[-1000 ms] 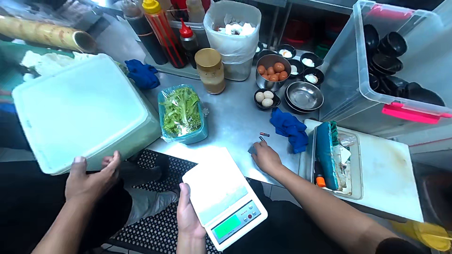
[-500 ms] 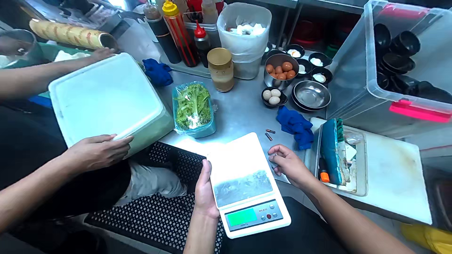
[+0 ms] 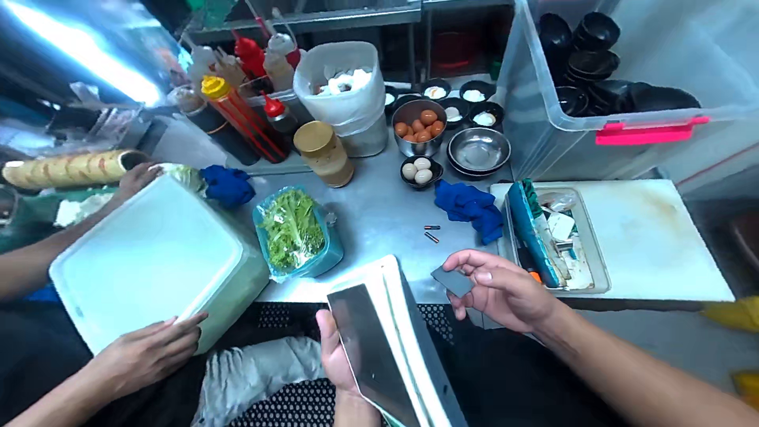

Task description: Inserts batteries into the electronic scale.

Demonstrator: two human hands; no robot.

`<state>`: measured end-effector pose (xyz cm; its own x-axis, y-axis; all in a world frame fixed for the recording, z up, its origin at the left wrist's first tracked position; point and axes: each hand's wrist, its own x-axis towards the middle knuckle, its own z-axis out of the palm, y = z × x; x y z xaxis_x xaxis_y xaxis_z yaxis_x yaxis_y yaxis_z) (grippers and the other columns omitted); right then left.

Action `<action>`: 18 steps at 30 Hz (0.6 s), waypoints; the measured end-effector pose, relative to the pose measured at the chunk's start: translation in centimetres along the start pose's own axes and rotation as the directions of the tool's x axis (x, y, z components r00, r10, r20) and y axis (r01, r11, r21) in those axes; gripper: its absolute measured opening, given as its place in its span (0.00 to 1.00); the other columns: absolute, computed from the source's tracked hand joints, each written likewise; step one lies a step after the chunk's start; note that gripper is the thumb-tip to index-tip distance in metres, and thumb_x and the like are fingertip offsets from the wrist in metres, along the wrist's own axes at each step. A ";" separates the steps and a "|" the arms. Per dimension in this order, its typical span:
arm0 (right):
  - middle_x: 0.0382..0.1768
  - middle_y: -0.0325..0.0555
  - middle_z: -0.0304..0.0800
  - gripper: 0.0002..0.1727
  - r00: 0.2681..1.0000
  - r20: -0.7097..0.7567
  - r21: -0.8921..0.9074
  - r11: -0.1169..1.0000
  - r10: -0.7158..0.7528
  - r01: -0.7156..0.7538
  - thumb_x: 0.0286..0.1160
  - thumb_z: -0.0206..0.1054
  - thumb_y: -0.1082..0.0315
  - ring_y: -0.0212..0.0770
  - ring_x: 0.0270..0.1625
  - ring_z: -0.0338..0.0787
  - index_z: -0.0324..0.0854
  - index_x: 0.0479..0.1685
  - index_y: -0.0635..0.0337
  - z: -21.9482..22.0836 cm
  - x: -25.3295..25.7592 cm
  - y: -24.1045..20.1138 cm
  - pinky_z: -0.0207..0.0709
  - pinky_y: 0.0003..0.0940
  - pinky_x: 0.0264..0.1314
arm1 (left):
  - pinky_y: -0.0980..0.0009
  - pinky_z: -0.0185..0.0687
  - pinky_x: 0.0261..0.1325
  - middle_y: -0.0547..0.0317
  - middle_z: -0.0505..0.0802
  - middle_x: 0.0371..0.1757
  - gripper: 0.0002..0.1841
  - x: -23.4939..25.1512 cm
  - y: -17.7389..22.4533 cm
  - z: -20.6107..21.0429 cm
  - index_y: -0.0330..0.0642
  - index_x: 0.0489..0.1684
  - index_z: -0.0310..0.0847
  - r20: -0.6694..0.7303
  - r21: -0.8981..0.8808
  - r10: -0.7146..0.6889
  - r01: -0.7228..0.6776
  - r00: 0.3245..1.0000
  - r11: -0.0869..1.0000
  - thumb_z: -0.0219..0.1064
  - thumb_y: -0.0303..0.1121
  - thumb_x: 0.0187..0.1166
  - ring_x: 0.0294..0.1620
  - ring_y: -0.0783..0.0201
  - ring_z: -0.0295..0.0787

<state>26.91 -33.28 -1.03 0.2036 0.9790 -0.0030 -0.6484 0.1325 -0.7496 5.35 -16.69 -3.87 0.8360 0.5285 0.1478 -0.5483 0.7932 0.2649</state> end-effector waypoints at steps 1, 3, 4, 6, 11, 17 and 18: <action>0.50 0.49 0.89 0.16 1.000 -0.017 -0.016 1.000 -0.021 0.021 0.83 0.62 0.57 0.39 0.43 0.92 0.82 0.63 0.53 0.7 0.3 -0.3 0.89 0.36 0.46 | 0.57 0.91 0.58 0.51 0.95 0.57 0.28 0.0 0.4 -0.3 0.43 0.67 0.86 0.023 -0.004 -0.041 0.042 0.999 0.999 0.58 0.56 0.85 0.56 0.58 0.95; 0.48 0.47 0.88 0.14 0.994 -0.068 -0.143 0.987 -0.082 0.071 0.81 0.61 0.67 0.37 0.40 0.91 0.82 0.62 0.52 1.9 1.0 -0.8 0.89 0.34 0.40 | 0.53 0.93 0.51 0.46 0.93 0.59 0.33 0.4 1.0 0.0 0.43 0.80 0.76 0.070 -0.136 -0.206 0.214 0.976 0.967 0.63 0.55 0.80 0.52 0.50 0.95; 0.48 0.46 0.88 0.18 0.990 -0.064 -0.232 0.967 -0.122 0.104 0.78 0.62 0.72 0.37 0.40 0.90 0.80 0.65 0.50 2.4 1.3 -1.0 0.89 0.34 0.39 | 0.53 0.93 0.51 0.45 0.93 0.60 0.32 0.6 1.3 0.2 0.47 0.84 0.72 0.115 -0.162 -0.279 0.295 0.953 0.942 0.61 0.52 0.82 0.51 0.49 0.95; 0.46 0.44 0.89 0.29 0.981 0.026 -0.355 0.915 -0.193 0.189 0.75 0.63 0.77 0.37 0.42 0.91 0.69 0.76 0.46 3.1 2.1 -1.6 0.89 0.33 0.43 | 0.57 0.92 0.56 0.48 0.91 0.64 0.26 1.0 1.6 -0.3 0.53 0.88 0.65 0.262 -0.169 -0.356 0.406 0.897 0.898 0.50 0.44 0.92 0.55 0.49 0.95; 0.50 0.46 0.91 0.11 0.905 0.263 -0.447 0.789 -0.334 0.421 0.76 0.63 0.80 0.34 0.53 0.91 0.85 0.54 0.67 4.6 4.2 -2.9 0.88 0.31 0.58 | 0.57 0.91 0.56 0.43 0.92 0.60 0.24 1.9 0.7 0.3 0.43 0.83 0.71 0.352 -0.111 -0.354 0.414 0.866 0.903 0.53 0.38 0.90 0.52 0.48 0.95; 0.52 0.47 0.86 0.11 0.843 0.407 -0.505 0.682 -0.352 0.529 0.76 0.62 0.82 0.34 0.56 0.88 0.91 0.44 0.65 5.1 5.6 -4.7 0.87 0.27 0.57 | 0.59 0.90 0.57 0.47 0.96 0.47 0.23 6.5 0.6 4.0 0.36 0.65 0.83 0.328 -0.087 -0.717 0.776 0.615 0.625 0.58 0.46 0.85 0.49 0.51 0.97; 0.52 0.48 0.86 0.11 0.834 0.424 -0.498 0.678 -0.353 0.541 0.76 0.63 0.82 0.32 0.53 0.89 0.92 0.45 0.65 5.1 5.7 -4.8 0.88 0.26 0.53 | 0.58 0.92 0.53 0.50 0.96 0.42 0.25 7.0 1.1 4.6 0.40 0.65 0.84 0.237 -0.074 -0.772 0.803 0.590 0.591 0.59 0.52 0.85 0.45 0.52 0.97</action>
